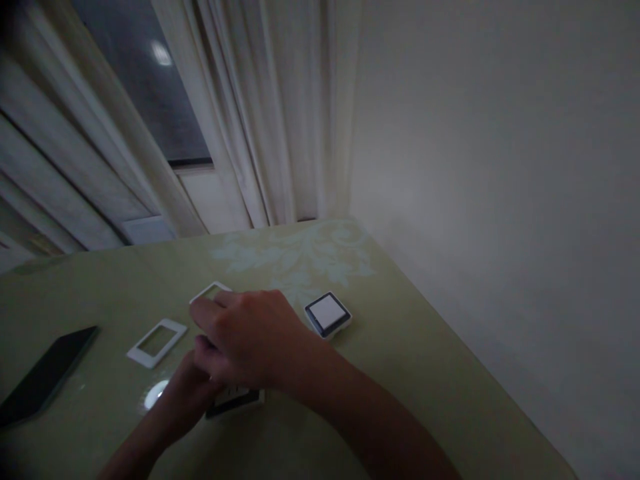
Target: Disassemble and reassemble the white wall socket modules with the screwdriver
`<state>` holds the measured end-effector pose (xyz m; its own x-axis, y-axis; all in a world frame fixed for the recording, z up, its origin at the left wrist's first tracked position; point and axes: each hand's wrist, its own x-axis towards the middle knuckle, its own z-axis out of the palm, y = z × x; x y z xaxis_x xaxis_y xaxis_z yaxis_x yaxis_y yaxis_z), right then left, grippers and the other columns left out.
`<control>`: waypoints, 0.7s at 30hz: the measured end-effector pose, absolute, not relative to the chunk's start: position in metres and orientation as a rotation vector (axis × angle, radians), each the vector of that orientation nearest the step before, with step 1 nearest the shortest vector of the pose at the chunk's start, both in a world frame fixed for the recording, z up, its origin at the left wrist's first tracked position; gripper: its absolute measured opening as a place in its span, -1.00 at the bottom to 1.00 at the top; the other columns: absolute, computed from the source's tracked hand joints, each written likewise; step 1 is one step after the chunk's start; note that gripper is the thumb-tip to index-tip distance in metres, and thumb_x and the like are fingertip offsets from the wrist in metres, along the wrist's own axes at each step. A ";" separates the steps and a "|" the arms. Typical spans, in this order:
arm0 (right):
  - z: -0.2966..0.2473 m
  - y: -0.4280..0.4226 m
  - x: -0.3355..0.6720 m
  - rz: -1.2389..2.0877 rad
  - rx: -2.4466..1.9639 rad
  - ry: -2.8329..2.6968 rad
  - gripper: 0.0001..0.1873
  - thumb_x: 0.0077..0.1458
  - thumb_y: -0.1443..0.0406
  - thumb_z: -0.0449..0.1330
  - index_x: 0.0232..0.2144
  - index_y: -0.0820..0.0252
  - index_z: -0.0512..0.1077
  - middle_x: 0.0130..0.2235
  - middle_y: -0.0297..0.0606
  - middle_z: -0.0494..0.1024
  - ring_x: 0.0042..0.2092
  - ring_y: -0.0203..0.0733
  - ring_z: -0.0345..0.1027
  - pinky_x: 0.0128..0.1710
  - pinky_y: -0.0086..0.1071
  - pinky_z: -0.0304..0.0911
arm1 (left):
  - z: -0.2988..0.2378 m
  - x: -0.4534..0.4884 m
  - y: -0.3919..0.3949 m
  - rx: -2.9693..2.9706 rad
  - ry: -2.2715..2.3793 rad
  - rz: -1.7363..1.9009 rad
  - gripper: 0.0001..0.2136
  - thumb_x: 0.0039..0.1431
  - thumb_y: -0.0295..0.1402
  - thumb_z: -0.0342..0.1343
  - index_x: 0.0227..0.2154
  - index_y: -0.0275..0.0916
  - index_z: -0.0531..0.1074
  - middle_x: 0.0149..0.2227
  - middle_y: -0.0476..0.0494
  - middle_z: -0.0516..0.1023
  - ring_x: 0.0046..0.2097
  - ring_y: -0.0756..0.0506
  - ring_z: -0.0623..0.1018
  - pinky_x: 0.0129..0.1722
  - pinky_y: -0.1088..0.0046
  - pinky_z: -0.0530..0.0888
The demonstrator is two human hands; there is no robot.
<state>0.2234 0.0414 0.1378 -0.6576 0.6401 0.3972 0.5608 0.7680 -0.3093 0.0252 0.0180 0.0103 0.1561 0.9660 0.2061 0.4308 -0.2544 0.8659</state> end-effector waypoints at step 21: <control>0.138 0.040 0.222 0.211 -0.898 -2.494 -0.83 0.36 0.17 0.26 -0.15 0.14 0.46 -0.17 -0.30 0.66 -0.27 -0.18 0.46 -0.36 -0.29 0.06 | 0.013 0.032 0.019 1.828 1.288 0.988 -0.80 0.23 -0.22 0.29 -0.45 -0.20 0.59 -0.44 -0.05 0.66 -0.35 -0.15 0.64 -0.42 0.48 0.58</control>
